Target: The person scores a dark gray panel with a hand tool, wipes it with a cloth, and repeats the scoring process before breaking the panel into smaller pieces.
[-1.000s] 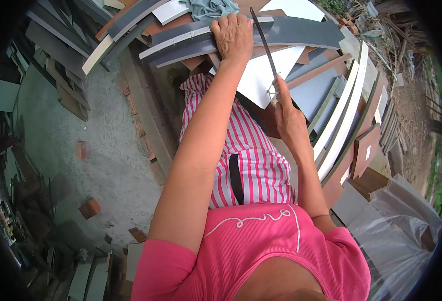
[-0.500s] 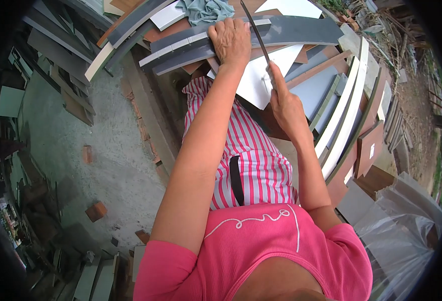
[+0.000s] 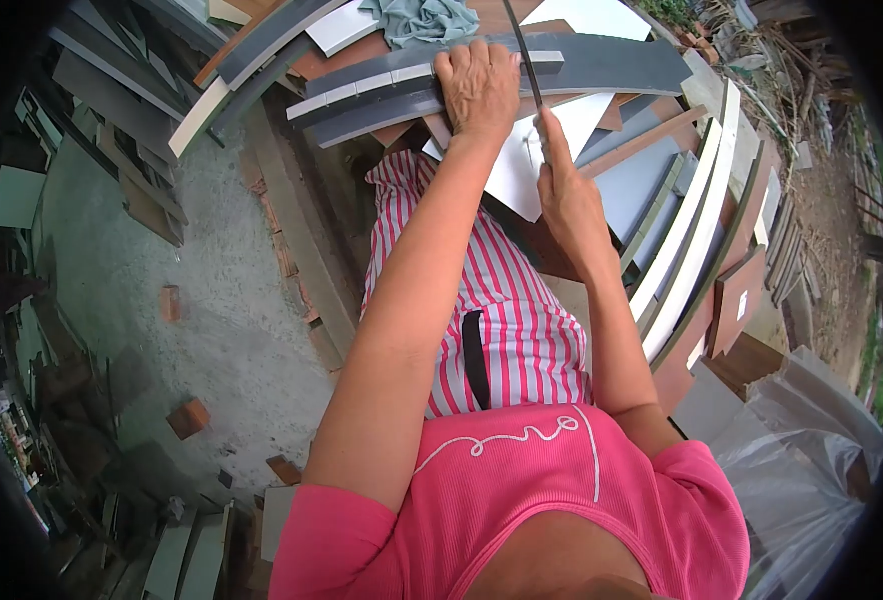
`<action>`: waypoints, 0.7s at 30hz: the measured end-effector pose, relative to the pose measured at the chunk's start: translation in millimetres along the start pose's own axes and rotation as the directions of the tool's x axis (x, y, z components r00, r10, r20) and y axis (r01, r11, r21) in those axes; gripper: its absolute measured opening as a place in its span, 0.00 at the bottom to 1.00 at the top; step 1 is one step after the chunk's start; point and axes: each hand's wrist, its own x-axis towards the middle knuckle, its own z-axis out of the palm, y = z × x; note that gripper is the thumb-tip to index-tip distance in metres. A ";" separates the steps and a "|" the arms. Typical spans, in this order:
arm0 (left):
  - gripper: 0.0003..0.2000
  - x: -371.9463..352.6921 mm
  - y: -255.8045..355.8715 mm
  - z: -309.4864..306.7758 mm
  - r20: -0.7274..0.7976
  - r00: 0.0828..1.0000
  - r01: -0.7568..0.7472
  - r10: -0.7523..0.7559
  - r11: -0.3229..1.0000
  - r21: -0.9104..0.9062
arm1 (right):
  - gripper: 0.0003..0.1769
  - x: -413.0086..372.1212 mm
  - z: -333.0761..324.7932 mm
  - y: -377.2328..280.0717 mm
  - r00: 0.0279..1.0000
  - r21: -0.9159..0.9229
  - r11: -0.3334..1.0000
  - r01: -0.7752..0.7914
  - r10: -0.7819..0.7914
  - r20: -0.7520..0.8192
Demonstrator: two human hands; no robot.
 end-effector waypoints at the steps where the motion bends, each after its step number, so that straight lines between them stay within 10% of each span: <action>1: 0.12 0.1 1.0 0.8 0.008 1.000 0.005 -0.005 1.000 0.008 | 0.35 -8.9 -1.4 0.6 1.000 -0.017 1.000 -0.009 0.009 0.003; 21: 0.09 -1.7 1.5 1.5 -0.020 0.999 0.026 -0.026 0.999 -0.023 | 0.36 -43.5 -11.9 1.9 0.998 -0.012 0.999 -0.033 0.033 0.050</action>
